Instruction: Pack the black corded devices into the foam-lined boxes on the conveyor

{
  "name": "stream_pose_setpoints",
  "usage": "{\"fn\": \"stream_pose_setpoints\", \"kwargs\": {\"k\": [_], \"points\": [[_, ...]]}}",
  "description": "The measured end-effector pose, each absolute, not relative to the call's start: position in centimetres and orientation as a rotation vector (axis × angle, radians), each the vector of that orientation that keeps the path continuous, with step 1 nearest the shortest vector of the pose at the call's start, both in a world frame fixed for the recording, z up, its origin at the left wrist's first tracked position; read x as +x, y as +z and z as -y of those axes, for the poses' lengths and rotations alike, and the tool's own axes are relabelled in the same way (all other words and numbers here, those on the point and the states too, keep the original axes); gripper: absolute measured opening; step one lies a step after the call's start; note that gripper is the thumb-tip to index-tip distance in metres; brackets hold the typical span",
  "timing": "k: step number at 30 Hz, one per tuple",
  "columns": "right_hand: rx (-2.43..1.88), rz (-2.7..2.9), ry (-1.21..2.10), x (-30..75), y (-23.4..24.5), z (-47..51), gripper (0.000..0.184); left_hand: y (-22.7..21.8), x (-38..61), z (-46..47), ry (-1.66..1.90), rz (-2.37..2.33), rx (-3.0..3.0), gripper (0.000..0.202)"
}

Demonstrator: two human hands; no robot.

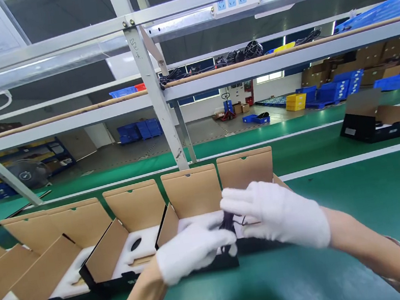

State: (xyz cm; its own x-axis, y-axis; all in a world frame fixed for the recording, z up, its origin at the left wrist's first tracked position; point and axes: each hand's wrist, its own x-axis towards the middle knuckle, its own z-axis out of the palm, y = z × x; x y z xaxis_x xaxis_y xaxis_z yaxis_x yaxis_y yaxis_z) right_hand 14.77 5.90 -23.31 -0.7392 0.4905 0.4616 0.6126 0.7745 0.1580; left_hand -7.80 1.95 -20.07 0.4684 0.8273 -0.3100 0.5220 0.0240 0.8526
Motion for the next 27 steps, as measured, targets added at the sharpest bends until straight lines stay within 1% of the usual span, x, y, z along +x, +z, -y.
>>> {"fn": "stream_pose_setpoints", "kwargs": {"k": [2,4,6,9,12,14,16,18,19,21,22,23,25,27], "points": [[-0.809,2.519,-0.519,14.8,-22.7,-4.9,0.027,-18.6,-6.3,-3.8,0.359,-1.091,1.754,0.017],[-0.981,2.309,-0.439,15.8,-22.8,-5.4,0.025,-18.4,-5.3,-5.6,0.477,-1.029,1.892,0.028],[-1.176,2.039,-0.153,17.3,-23.2,-6.4,0.024,-18.9,-4.5,-7.3,0.691,-1.052,2.029,0.034],[-1.273,1.784,0.445,19.0,-23.5,-7.5,0.033,-20.7,-2.8,-9.6,0.907,-1.092,2.187,0.032],[-1.139,1.73,0.959,19.2,-23.7,-8.0,0.04,-22.5,-0.5,-11.0,0.895,-1.061,2.205,0.042],[-1.034,1.701,1.103,19.0,-23.9,-8.3,0.038,-23.1,0.9,-11.3,0.819,-1.022,2.221,0.049],[-1.075,1.686,0.995,19.1,-24.2,-8.9,0.032,-23.1,1.8,-11.3,0.686,-0.968,2.265,0.048],[-1.251,1.679,0.655,19.6,-24.4,-9.3,0.031,-22.7,2.2,-11.6,0.54,-0.923,2.331,0.039],[-1.32,1.7,0.426,19.9,-24.4,-9.4,0.037,-22.5,2.4,-11.9,0.479,-0.922,2.372,0.033],[-1.349,1.87,-0.052,20.4,-24.2,-9.2,0.055,-22.0,2.6,-12.6,0.397,-0.959,2.461,0.02],[-1.324,2.013,-0.264,20.5,-24.0,-8.9,0.06,-21.8,2.7,-12.9,0.379,-0.989,2.504,0.015],[-1.311,2.158,-0.436,20.6,-23.8,-8.7,0.06,-21.6,2.9,-13.3,0.379,-1.018,2.537,0.012],[-1.406,2.332,-0.627,20.4,-23.3,-8.3,0.049,-21.2,3.2,-13.7,0.441,-1.054,2.565,0.011],[-1.618,2.289,-0.631,20.4,-22.8,-8.3,0.031,-21.0,3.5,-13.8,0.605,-1.101,2.512,0.016]]}}
